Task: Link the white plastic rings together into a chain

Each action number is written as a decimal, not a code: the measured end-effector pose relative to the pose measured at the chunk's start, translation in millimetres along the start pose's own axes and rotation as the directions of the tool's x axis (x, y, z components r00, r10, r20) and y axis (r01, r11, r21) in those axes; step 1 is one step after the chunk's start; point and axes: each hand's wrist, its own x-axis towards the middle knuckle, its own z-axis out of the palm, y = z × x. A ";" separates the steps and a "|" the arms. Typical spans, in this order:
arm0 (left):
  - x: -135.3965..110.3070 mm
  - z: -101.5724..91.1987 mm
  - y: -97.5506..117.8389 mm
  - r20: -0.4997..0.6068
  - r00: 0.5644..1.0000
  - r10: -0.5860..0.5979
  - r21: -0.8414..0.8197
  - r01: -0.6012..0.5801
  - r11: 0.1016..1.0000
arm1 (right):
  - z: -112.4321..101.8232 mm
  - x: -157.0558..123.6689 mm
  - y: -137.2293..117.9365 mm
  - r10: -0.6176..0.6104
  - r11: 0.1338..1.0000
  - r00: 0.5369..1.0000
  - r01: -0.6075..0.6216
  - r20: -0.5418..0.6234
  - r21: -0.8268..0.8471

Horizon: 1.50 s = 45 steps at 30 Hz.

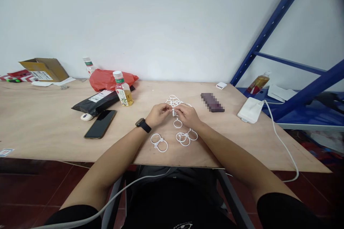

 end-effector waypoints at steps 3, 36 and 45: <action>0.1 1.5 1.4 -0.091 0.996 0.025 0.057 -0.019 0.998 | -4.5 2.1 0.0 0.045 0.996 0.998 -0.048 -0.045 -0.074; -3.3 0.2 15.8 0.066 0.998 -0.001 -0.095 0.007 0.995 | -9.8 0.3 6.4 0.263 0.961 0.951 -0.244 -0.160 0.133; -2.9 3.6 5.4 0.035 0.994 0.099 -0.049 -0.098 0.994 | -1.2 -0.1 1.2 0.277 0.943 0.956 -0.250 -0.099 0.221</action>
